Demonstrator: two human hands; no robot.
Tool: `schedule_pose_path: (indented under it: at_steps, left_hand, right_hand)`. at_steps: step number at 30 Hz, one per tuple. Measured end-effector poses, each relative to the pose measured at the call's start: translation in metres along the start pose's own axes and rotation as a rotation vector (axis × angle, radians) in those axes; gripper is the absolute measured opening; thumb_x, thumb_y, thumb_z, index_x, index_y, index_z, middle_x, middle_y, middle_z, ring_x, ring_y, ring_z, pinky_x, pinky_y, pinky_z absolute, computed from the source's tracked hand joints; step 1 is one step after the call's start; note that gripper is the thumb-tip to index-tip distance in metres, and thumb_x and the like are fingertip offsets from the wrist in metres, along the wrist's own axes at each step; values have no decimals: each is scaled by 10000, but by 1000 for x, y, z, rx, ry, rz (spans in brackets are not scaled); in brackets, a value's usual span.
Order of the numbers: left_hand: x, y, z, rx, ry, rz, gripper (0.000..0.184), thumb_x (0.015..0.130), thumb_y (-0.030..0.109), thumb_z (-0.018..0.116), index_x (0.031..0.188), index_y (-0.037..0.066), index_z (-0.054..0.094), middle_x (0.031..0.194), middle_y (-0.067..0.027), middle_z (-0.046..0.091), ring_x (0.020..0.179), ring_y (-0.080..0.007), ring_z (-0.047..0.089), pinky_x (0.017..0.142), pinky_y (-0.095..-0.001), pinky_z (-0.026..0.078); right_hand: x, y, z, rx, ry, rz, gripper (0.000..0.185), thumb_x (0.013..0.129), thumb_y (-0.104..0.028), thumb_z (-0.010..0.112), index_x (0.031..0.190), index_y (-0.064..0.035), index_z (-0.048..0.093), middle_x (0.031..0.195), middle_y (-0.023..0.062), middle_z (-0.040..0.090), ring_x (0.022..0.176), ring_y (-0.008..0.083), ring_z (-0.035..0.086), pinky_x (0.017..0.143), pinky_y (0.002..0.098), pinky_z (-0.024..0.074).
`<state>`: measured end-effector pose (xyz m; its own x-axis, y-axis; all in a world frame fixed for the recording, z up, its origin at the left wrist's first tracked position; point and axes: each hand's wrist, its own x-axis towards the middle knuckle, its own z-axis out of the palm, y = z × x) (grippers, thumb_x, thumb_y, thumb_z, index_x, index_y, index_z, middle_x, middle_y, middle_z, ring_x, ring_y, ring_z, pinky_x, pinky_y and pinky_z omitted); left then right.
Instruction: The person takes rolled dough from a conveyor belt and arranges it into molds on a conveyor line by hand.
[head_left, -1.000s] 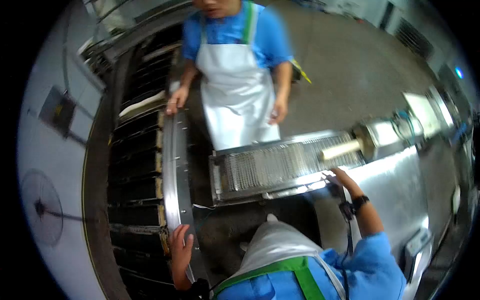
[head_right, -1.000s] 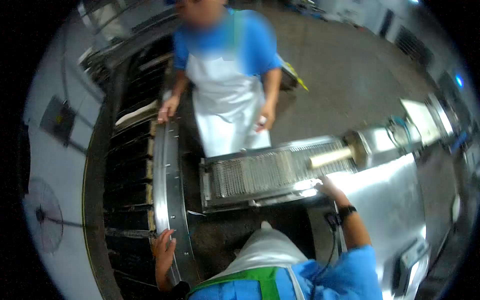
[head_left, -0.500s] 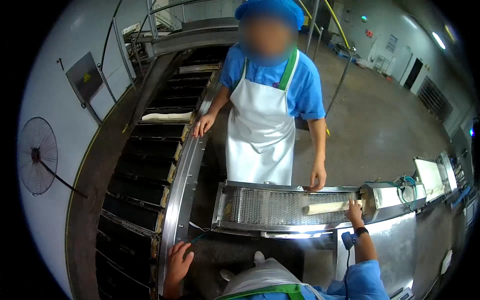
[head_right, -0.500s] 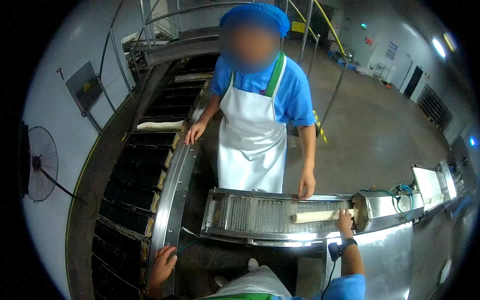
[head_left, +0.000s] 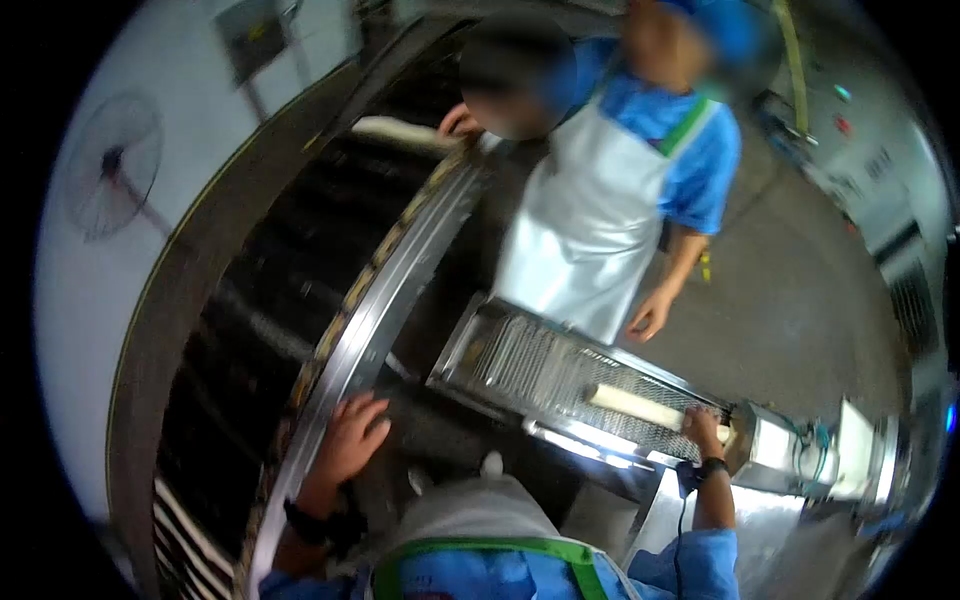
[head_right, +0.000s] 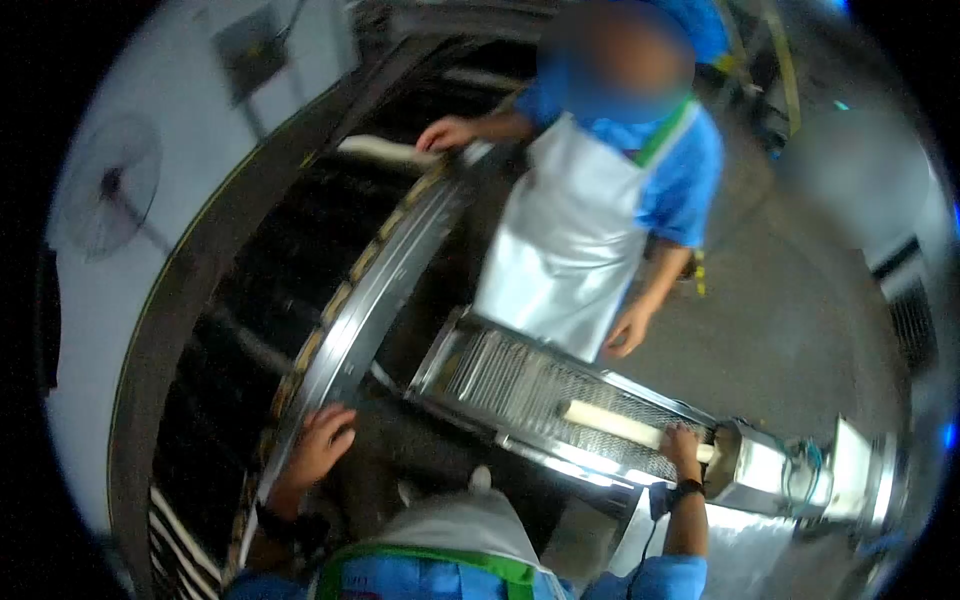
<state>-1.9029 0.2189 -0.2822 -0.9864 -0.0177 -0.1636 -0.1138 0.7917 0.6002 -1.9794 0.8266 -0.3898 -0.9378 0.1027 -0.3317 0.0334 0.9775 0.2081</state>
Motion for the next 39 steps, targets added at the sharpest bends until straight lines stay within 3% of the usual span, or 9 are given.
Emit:
schedule_pose_path:
  at_steps: [3,5,6,8,12,20,25,31,39]
  left_hand:
    - [-1,-5,-6,-11,-6,0,353,775,270,494,1070,78,482,1160,-131,394,1093,-297,316,905,-396,257]
    - [-6,-7,-8,-2,9,-60,353,773,269,495,1071,80,482,1162,-133,392,1095,-297,310,907,-396,253]
    - [-7,-8,-9,14,-8,-38,353,772,268,496,1072,83,482,1164,-135,390,1097,-297,305,910,-395,249]
    - [-16,-9,-7,27,35,-64,345,767,263,499,1052,70,495,1138,-139,412,1082,-296,327,900,-389,266]
    - [-24,-16,-6,33,103,-50,352,767,269,495,1043,51,505,1128,-151,421,1072,-300,339,893,-397,275]
    - [-48,-63,-37,6,237,-90,367,756,281,509,1050,61,501,1157,-137,404,1080,-314,321,895,-404,266]
    - [-66,-85,-74,-47,327,-124,351,725,244,539,1018,52,516,1141,-142,411,1070,-314,333,890,-398,273]
    - [-59,-98,-101,-10,295,-200,338,719,205,546,1013,43,508,1118,-150,417,1035,-323,359,882,-399,279]
    - [-41,-110,-113,-82,313,-71,321,723,161,542,1012,29,497,1117,-149,413,1042,-319,342,881,-390,279]
  right_hand:
    - [19,23,-3,208,-173,-48,435,539,-255,642,905,-52,521,853,119,546,800,266,529,688,420,401]
    - [30,34,-2,660,-89,-217,425,587,-237,627,919,-5,499,766,112,535,701,241,536,622,349,432]
    - [28,13,-28,652,-106,-246,425,587,-237,627,919,-5,499,766,112,535,701,241,536,622,349,432]
    - [-5,-71,-123,1146,-160,-272,408,628,-233,610,902,41,483,749,89,516,686,182,524,593,300,438]
    - [-14,-166,-201,1377,-254,-394,430,667,-261,592,939,38,449,765,83,511,661,144,534,526,238,454]
    - [-24,-387,-337,1601,-426,-929,369,727,-198,575,988,5,412,855,104,501,660,150,544,535,248,482]
    - [-21,-514,-382,1715,-384,-1054,383,768,-196,509,1060,12,375,914,116,508,706,159,558,588,255,493]
    - [-8,-559,-393,1819,-651,-1115,270,742,-191,580,880,-31,411,790,89,525,597,146,564,509,231,473]
    - [-6,-557,-390,1710,-656,-1008,283,736,-202,588,857,-32,397,809,114,509,638,167,573,556,243,473]
